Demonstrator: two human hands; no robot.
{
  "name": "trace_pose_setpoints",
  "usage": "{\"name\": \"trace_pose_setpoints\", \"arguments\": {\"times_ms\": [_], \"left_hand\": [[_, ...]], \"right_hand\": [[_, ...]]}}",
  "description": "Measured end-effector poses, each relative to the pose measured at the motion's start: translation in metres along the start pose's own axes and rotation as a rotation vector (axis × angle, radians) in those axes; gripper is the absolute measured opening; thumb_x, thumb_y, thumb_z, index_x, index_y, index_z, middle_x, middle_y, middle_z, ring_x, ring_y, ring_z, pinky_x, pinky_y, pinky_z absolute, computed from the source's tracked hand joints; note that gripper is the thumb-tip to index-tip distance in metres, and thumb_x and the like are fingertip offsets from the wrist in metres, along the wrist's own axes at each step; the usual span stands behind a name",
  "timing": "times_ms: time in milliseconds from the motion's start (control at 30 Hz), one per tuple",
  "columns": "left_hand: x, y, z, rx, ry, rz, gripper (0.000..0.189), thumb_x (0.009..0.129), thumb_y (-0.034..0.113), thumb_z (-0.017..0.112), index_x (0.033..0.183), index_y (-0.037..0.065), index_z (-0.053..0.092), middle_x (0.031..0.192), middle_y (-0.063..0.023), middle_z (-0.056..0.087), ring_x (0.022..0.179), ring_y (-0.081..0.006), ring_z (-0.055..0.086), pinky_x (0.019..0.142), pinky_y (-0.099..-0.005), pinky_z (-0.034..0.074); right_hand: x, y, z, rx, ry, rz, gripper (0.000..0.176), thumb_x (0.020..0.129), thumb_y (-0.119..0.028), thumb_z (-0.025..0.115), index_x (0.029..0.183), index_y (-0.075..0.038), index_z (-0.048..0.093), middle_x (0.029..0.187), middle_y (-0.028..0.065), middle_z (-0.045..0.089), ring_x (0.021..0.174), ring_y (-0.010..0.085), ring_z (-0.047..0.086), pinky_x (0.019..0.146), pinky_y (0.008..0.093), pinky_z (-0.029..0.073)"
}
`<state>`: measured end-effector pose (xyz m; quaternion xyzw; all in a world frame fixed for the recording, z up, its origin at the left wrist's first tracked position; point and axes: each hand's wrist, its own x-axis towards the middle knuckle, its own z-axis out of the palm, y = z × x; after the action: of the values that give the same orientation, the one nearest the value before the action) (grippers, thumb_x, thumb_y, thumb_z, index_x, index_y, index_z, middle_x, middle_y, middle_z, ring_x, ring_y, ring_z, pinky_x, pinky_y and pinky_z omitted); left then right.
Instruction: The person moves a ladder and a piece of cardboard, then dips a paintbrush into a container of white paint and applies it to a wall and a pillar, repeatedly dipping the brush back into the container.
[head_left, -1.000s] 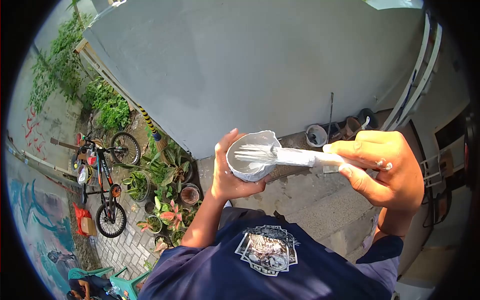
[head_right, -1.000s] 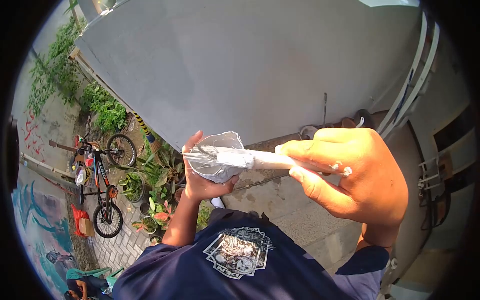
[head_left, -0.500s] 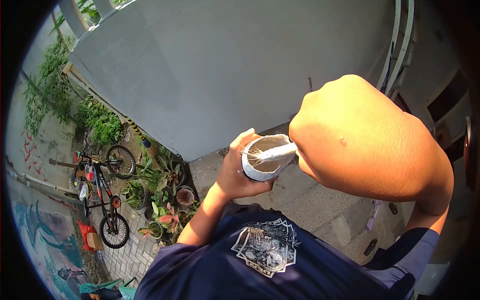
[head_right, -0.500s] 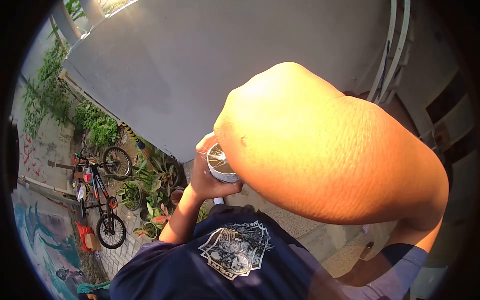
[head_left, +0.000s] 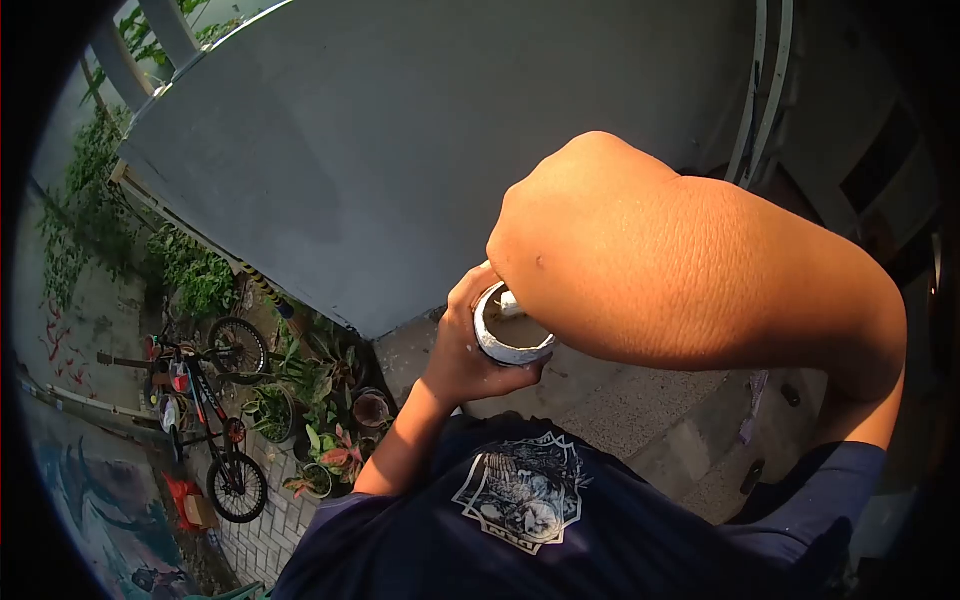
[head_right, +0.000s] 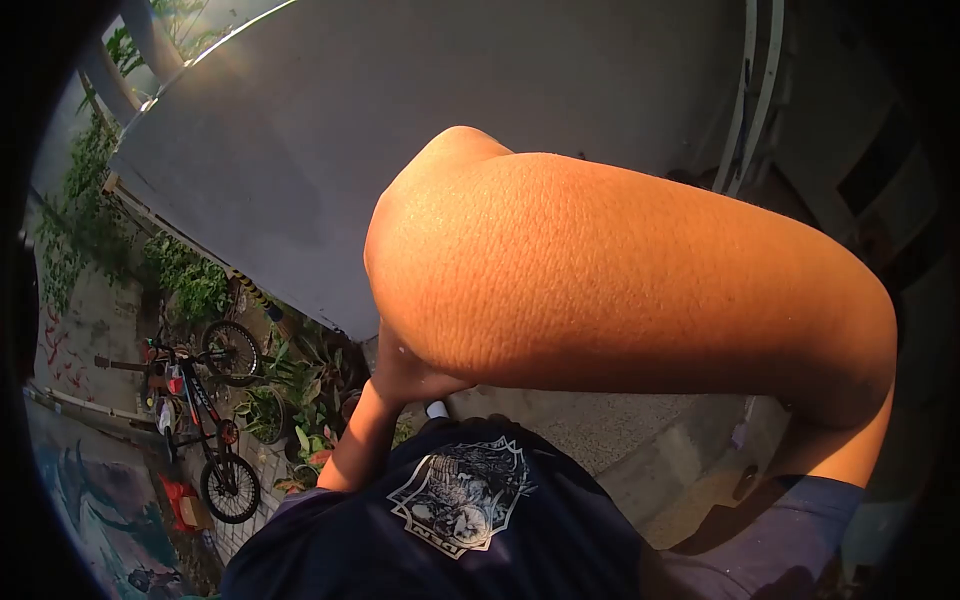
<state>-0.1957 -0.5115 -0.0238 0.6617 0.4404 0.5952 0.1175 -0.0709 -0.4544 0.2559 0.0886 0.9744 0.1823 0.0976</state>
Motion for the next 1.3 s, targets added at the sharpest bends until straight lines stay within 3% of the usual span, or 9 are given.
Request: {"name": "trace_pose_setpoints", "arguments": {"times_ms": [100, 167, 333, 500, 700, 767, 867, 1000, 1300], "left_hand": [[0.008, 0.001, -0.012, 0.042, -0.096, 0.039, 0.111, 0.059, 0.019, 0.095, 0.148, 0.005, 0.032, 0.141, -0.0183, 0.053, 0.129, -0.0332, 0.058, 0.107, -0.0439, 0.048], [0.005, -0.003, -0.012, 0.036, -0.078, 0.031, 0.112, 0.059, 0.019, 0.095, 0.149, 0.005, 0.031, 0.141, -0.0185, 0.053, 0.129, -0.0333, 0.058, 0.107, -0.0439, 0.048], [0.014, 0.005, -0.014, 0.093, -0.010, 0.074, 0.112, 0.060, 0.017, 0.094, 0.150, 0.005, 0.029, 0.138, -0.0190, 0.055, 0.127, -0.0334, 0.060, 0.107, -0.0434, 0.048], [0.020, 0.003, -0.011, -0.111, 0.076, -0.027, 0.110, 0.063, 0.015, 0.091, 0.151, 0.003, 0.027, 0.130, -0.0186, 0.059, 0.122, -0.0304, 0.062, 0.105, -0.0422, 0.048], [0.039, 0.003, -0.015, -0.120, 0.106, -0.086, 0.106, 0.064, 0.014, 0.088, 0.150, 0.001, 0.028, 0.128, -0.0180, 0.059, 0.119, -0.0260, 0.062, 0.104, -0.0390, 0.049], [0.044, 0.003, -0.017, -0.147, 0.126, -0.083, 0.105, 0.064, 0.014, 0.088, 0.150, 0.000, 0.029, 0.128, -0.0176, 0.059, 0.118, -0.0253, 0.062, 0.103, -0.0383, 0.050], [0.052, 0.005, -0.020, -0.185, 0.079, -0.102, 0.101, 0.069, 0.007, 0.087, 0.149, 0.001, 0.026, 0.134, -0.0143, 0.056, 0.125, -0.0235, 0.057, 0.106, -0.0387, 0.047], [0.062, 0.008, -0.021, -0.179, 0.140, -0.086, 0.096, 0.067, 0.010, 0.085, 0.147, 0.000, 0.033, 0.126, -0.0158, 0.061, 0.117, -0.0238, 0.063, 0.100, -0.0372, 0.051], [0.075, 0.009, -0.032, -0.154, 0.203, -0.078, 0.090, 0.067, 0.009, 0.085, 0.143, 0.000, 0.038, 0.129, -0.0154, 0.059, 0.120, -0.0235, 0.060, 0.103, -0.0383, 0.049]], "right_hand": [[-0.001, 0.006, 0.000, -0.027, 0.006, 0.029, 0.010, 0.076, -0.013, 0.072, 0.073, -0.003, 0.074, 0.061, 0.0126, 0.067, 0.059, 0.0281, 0.069, 0.059, 0.0357, 0.056], [-0.025, 0.016, 0.007, -0.045, 0.010, 0.051, 0.010, 0.076, -0.013, 0.072, 0.073, -0.003, 0.074, 0.061, 0.0124, 0.067, 0.059, 0.0280, 0.069, 0.059, 0.0357, 0.056], [0.004, -0.002, -0.009, -0.099, 0.017, 0.112, 0.011, 0.077, -0.014, 0.073, 0.073, -0.004, 0.074, 0.061, 0.0121, 0.067, 0.059, 0.0275, 0.069, 0.059, 0.0358, 0.056], [-0.012, 0.006, -0.010, -0.169, 0.031, 0.164, 0.011, 0.078, -0.014, 0.073, 0.073, -0.004, 0.074, 0.061, 0.0117, 0.066, 0.059, 0.0270, 0.069, 0.059, 0.0359, 0.055], [-0.005, 0.002, -0.021, -0.234, 0.038, 0.229, 0.012, 0.079, -0.015, 0.073, 0.074, -0.004, 0.075, 0.061, 0.0114, 0.066, 0.059, 0.0265, 0.069, 0.058, 0.0360, 0.055], [-0.011, 0.014, -0.018, 0.066, 0.190, 0.143, 0.015, 0.080, -0.018, 0.074, 0.073, -0.005, 0.075, 0.060, 0.0116, 0.066, 0.058, 0.0257, 0.069, 0.057, 0.0360, 0.054], [-0.008, 0.020, -0.006, -0.044, 0.187, 0.126, 0.016, 0.080, -0.018, 0.074, 0.072, -0.004, 0.073, 0.061, 0.0112, 0.066, 0.057, 0.0264, 0.068, 0.056, 0.0361, 0.054], [-0.008, 0.018, 0.007, -0.060, 0.181, 0.191, 0.015, 0.079, -0.018, 0.076, 0.078, -0.004, 0.073, 0.067, 0.0106, 0.068, 0.062, 0.0263, 0.070, 0.057, 0.0353, 0.054], [-0.006, 0.007, 0.035, -0.114, 0.425, 0.302, 0.024, 0.077, -0.019, 0.079, 0.084, -0.006, 0.061, 0.070, 0.0051, 0.058, 0.059, 0.0222, 0.063, 0.056, 0.0350, 0.048]]}}
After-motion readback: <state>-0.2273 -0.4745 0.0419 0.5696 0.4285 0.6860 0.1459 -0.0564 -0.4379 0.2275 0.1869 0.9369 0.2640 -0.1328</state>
